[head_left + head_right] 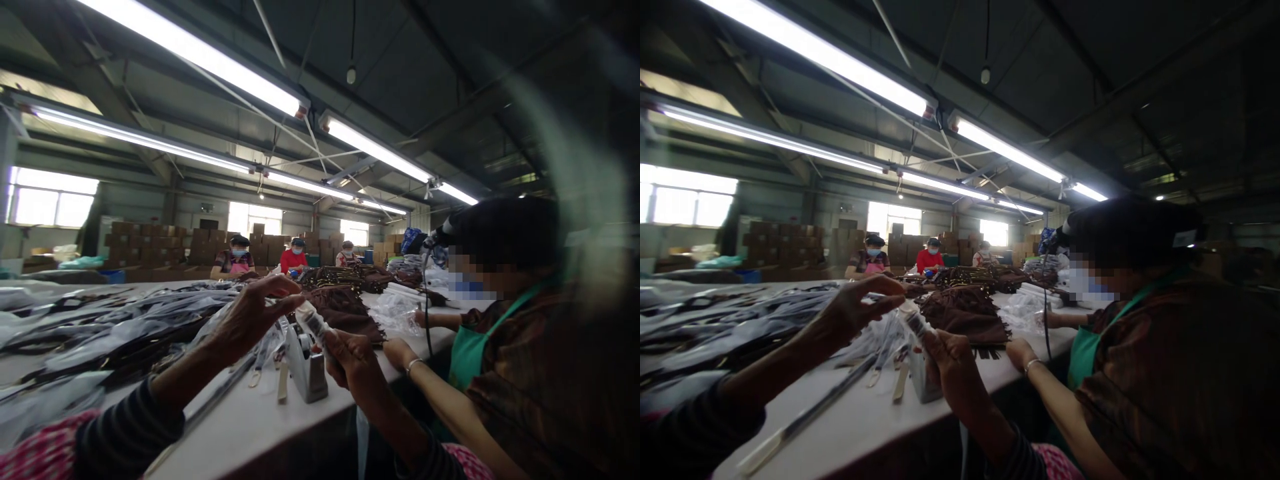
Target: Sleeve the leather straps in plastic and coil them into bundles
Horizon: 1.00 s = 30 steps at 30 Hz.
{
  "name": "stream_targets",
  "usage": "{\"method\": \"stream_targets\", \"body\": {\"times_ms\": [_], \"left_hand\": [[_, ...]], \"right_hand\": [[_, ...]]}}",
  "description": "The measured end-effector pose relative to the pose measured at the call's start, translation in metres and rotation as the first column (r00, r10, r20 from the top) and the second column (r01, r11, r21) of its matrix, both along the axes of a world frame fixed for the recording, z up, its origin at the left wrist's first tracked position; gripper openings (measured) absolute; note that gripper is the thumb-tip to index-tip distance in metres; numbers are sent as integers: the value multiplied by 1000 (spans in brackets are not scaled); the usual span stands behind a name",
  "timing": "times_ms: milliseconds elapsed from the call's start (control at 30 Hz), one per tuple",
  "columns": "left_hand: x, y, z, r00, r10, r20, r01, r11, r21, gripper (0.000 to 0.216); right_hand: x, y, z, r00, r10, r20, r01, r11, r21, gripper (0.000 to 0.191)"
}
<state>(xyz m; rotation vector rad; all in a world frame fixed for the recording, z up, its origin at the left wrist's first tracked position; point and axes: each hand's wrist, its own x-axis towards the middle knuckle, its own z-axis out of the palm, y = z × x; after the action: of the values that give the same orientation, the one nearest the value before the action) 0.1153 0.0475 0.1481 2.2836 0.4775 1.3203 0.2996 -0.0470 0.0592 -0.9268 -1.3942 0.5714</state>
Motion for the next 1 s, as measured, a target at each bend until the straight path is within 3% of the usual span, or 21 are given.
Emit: {"method": "stream_targets", "body": {"times_ms": [100,200,333,433,500,567,667,767,833,900,1000], "left_hand": [[5,1,-7,997,3,-80,8,991,133,17],[5,1,-10,995,-69,-68,71,997,26,20],[3,0,-13,993,-73,-88,59,987,-147,24],[1,3,-17,983,106,-151,-114,992,-49,19],[-4,6,-20,952,278,-129,-278,961,20,16],[-11,8,-22,941,327,-88,-333,940,-72,20],[-24,10,-21,997,73,-2,-69,933,-354,31],[-34,15,-16,973,-160,165,226,793,-565,40],[-36,19,-12,960,-224,171,280,687,-670,48],[-35,19,-12,942,-336,28,243,617,-748,56],[-29,10,-23,774,-592,-225,236,599,-765,65]], "right_hand": [[-1,-3,-5,996,-47,82,48,999,-9,54],[-1,-8,-9,950,-183,255,183,983,21,54],[-6,-14,-15,728,-419,543,361,907,216,45],[-10,-18,-19,588,-492,642,350,870,347,37],[-10,-19,-21,564,-513,647,361,858,365,36],[-7,-19,-21,592,-503,630,387,863,325,39],[1,-17,-19,678,-414,607,355,908,223,44],[7,-14,-16,677,-377,632,299,926,232,43],[9,-11,-15,593,-434,678,246,900,361,37],[10,-9,-13,456,-555,696,150,819,554,27],[12,-6,-7,243,-726,644,-22,659,752,20]]}}
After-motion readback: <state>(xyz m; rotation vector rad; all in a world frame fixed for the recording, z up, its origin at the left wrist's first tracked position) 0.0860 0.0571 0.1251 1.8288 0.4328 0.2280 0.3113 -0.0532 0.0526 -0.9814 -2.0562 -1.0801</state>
